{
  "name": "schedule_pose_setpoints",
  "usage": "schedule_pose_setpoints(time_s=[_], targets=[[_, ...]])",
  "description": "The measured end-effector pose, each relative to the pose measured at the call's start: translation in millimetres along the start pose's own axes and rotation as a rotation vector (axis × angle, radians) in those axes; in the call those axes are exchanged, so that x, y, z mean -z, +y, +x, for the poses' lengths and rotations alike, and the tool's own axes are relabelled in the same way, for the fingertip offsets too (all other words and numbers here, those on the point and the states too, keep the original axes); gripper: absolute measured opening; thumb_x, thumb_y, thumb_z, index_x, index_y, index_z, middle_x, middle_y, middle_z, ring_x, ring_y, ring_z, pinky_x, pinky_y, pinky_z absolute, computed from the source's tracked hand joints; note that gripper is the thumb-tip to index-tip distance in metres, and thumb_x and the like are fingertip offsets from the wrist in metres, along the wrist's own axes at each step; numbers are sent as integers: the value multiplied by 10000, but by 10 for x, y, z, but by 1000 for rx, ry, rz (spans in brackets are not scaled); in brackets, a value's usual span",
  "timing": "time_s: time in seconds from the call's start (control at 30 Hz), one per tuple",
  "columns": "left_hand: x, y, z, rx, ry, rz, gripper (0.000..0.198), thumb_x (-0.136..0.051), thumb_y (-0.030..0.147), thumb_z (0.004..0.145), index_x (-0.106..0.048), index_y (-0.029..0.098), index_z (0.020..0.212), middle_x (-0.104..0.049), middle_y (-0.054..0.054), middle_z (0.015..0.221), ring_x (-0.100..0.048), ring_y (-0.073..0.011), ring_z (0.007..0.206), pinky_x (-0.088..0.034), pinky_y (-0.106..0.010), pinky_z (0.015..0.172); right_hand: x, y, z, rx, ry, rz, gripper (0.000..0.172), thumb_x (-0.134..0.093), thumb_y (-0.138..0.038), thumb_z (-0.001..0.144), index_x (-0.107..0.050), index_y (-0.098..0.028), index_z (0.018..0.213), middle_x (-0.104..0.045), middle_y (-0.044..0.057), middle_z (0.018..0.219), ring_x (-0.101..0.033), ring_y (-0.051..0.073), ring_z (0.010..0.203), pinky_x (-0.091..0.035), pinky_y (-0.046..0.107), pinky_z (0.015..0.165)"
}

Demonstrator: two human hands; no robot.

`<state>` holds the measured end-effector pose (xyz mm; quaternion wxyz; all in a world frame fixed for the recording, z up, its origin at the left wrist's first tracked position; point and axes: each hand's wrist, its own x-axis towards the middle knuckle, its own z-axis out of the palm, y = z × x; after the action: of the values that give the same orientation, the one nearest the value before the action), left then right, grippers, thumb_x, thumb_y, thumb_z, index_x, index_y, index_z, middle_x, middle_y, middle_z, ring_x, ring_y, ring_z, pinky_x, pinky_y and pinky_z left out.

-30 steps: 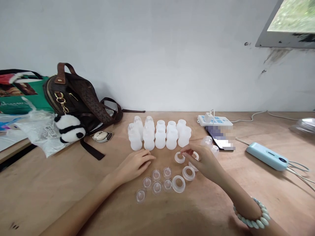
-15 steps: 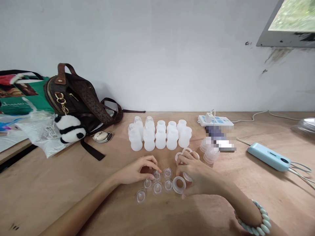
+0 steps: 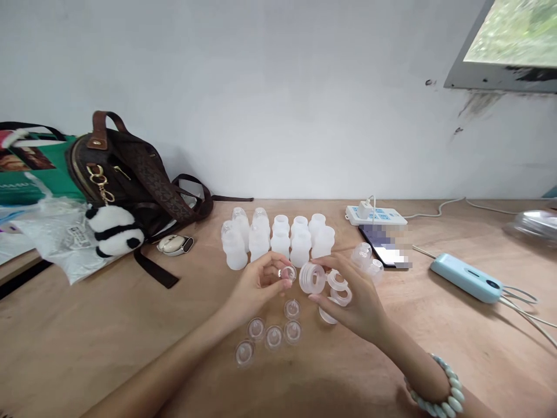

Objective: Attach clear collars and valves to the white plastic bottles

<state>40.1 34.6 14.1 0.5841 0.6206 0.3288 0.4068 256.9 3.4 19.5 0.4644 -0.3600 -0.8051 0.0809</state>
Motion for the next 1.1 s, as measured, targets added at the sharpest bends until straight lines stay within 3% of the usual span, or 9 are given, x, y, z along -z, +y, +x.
schedule_pose_setpoints(time_s=[0.1, 0.2, 0.33, 0.53, 0.67, 0.8, 0.97, 1.1], targets=[[-147, 7, -4, -2, 38, -46, 315, -794, 265, 758, -580, 161, 965, -619, -3, 834, -586, -134, 755, -488, -242, 657, -58, -16, -16, 87, -1, -22, 301, -647, -257, 906, -537, -212, 1182, -680, 87, 1046, -620, 238, 919, -498, 360, 779], [-211, 59, -65, -33, 12, -83, 302, -785, 231, 762, -575, 166, 969, -654, -6, 846, -604, -128, 760, -490, -240, 686, -93, -4, -21, 73, -25, -48, 283, -658, -266, 908, -551, -211, 1164, -674, 76, 1002, -600, 235, 882, -495, 364, 763], [-223, 92, -141, -70, -25, -89, 268, -700, 236, 840, -576, 177, 1069, -693, -36, 937, -636, -162, 868, -515, -281, 769, -128, 8, -26, 49, -62, -43, 238, -659, -284, 908, -575, -212, 1118, -653, 65, 949, -588, 230, 848, -493, 355, 737], [-187, 3, -152, -61, 75, 69, 244, -706, 262, 851, -646, 188, 1075, -709, -29, 904, -658, -176, 858, -530, -298, 790, -124, 28, -45, -30, -145, -94, 240, -602, -362, 952, -542, -207, 1124, -638, 79, 972, -590, 236, 856, -486, 364, 749], [-186, 15, -169, -82, 94, 136, 242, -690, 268, 869, -657, 202, 1100, -723, -28, 924, -671, -187, 874, -542, -310, 810, -109, 27, -50, -121, -144, -80, 163, -537, -350, 984, -481, -215, 910, -592, 30, 812, -545, 191, 722, -428, 302, 647], [-214, 16, -210, -150, 54, 227, 256, -700, 237, 866, -668, 218, 1120, -712, -34, 989, -668, -196, 917, -533, -322, 857, -154, 5, -64, -131, -242, 1, 247, -439, -261, 1014, -406, -223, 771, -542, -4, 730, -483, 160, 664, -356, 275, 616], [-203, -11, -233, -280, 71, 365, 342, -781, 237, 803, -687, 275, 1129, -582, -50, 1150, -591, -216, 1039, -514, -322, 878, -173, -45, -69, -209, -256, 175, 272, -426, -237, 999, -382, -219, 732, -484, -28, 675, -444, 136, 621, -331, 260, 596], [-171, 7, -219, -253, -39, 279, 336, -778, 230, 813, -656, 250, 1125, -641, -57, 1150, -620, -232, 1074, -515, -352, 920, -145, -100, -46, -276, -283, 271, 302, -441, -253, 984, -373, -218, 692, -461, -36, 641, -430, 124, 594, -325, 253, 569]])
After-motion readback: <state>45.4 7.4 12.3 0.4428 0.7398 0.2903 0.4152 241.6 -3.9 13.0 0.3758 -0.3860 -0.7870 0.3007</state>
